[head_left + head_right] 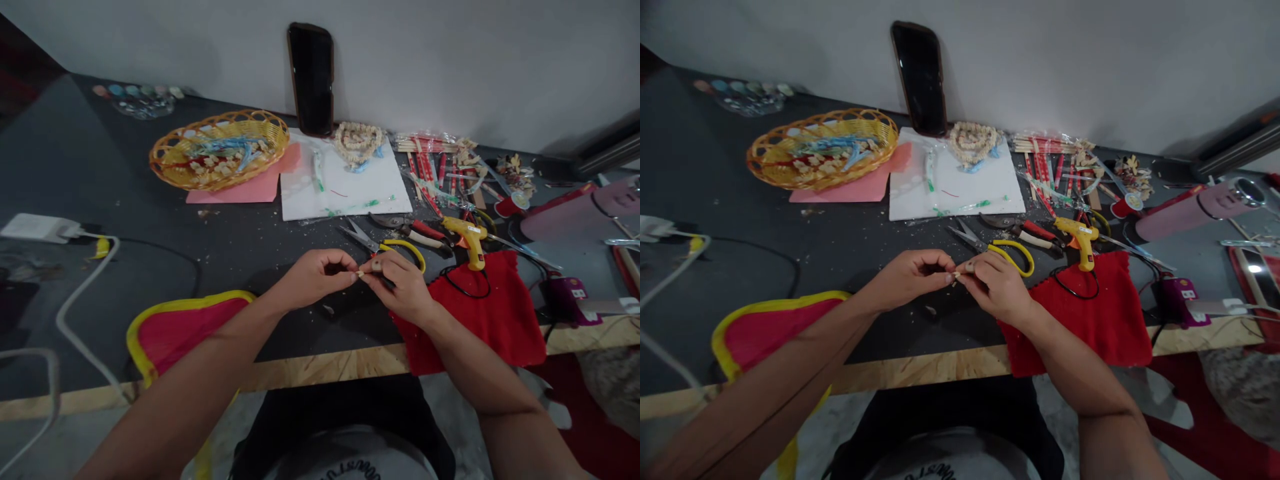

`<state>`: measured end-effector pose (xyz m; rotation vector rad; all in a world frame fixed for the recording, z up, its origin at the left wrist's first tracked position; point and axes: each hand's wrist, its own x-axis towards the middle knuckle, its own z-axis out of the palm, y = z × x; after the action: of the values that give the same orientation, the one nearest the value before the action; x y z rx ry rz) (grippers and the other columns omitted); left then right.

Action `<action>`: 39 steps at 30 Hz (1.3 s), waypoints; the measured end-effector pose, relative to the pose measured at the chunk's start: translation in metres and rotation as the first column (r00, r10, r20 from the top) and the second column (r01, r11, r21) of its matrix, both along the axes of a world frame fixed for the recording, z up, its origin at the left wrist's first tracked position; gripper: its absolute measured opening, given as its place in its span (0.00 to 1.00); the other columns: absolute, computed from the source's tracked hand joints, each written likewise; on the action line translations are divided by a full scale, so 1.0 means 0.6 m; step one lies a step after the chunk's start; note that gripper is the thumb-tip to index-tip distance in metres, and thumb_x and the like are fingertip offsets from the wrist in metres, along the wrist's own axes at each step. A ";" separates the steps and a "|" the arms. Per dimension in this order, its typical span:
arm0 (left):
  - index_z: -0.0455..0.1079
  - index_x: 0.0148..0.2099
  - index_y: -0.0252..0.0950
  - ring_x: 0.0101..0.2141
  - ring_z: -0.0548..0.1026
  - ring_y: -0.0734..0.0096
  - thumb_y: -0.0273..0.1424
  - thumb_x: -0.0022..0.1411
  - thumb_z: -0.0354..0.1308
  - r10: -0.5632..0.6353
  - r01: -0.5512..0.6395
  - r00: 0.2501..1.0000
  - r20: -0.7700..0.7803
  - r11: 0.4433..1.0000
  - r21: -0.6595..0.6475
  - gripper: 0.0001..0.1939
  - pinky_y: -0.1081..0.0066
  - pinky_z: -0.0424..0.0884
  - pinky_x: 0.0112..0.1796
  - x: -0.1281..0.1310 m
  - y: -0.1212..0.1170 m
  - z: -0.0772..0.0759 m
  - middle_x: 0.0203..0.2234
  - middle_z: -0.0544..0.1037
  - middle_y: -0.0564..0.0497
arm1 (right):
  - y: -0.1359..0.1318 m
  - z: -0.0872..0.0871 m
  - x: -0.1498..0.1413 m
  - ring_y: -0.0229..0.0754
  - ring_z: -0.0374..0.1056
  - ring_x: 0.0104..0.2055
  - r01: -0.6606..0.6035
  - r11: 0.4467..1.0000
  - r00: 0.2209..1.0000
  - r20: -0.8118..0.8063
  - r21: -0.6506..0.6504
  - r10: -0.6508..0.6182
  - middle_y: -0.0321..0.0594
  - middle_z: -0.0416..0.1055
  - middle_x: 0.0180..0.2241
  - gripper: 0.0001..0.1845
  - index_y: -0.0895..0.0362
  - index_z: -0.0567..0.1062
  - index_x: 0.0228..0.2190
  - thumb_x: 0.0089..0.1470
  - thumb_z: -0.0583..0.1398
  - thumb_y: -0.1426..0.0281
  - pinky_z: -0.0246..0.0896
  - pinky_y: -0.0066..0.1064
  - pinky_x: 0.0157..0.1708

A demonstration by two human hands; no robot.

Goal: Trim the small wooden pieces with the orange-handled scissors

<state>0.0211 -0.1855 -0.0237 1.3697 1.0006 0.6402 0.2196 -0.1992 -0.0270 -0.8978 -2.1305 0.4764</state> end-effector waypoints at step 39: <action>0.77 0.32 0.34 0.23 0.66 0.81 0.35 0.48 0.70 0.393 -0.353 0.880 0.267 0.917 -0.186 0.11 0.77 0.61 0.26 -0.023 0.023 -0.010 0.23 0.74 0.53 | 0.026 -0.018 0.048 0.57 0.69 0.46 0.317 0.948 0.803 0.538 -0.022 -0.256 0.52 0.73 0.41 0.20 0.59 0.70 0.46 0.49 0.61 0.71 0.65 0.49 0.48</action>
<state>0.0076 -0.1717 -0.0298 0.9298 1.0467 1.0215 0.2482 -0.1838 -0.0379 -1.5362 -2.4050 0.1992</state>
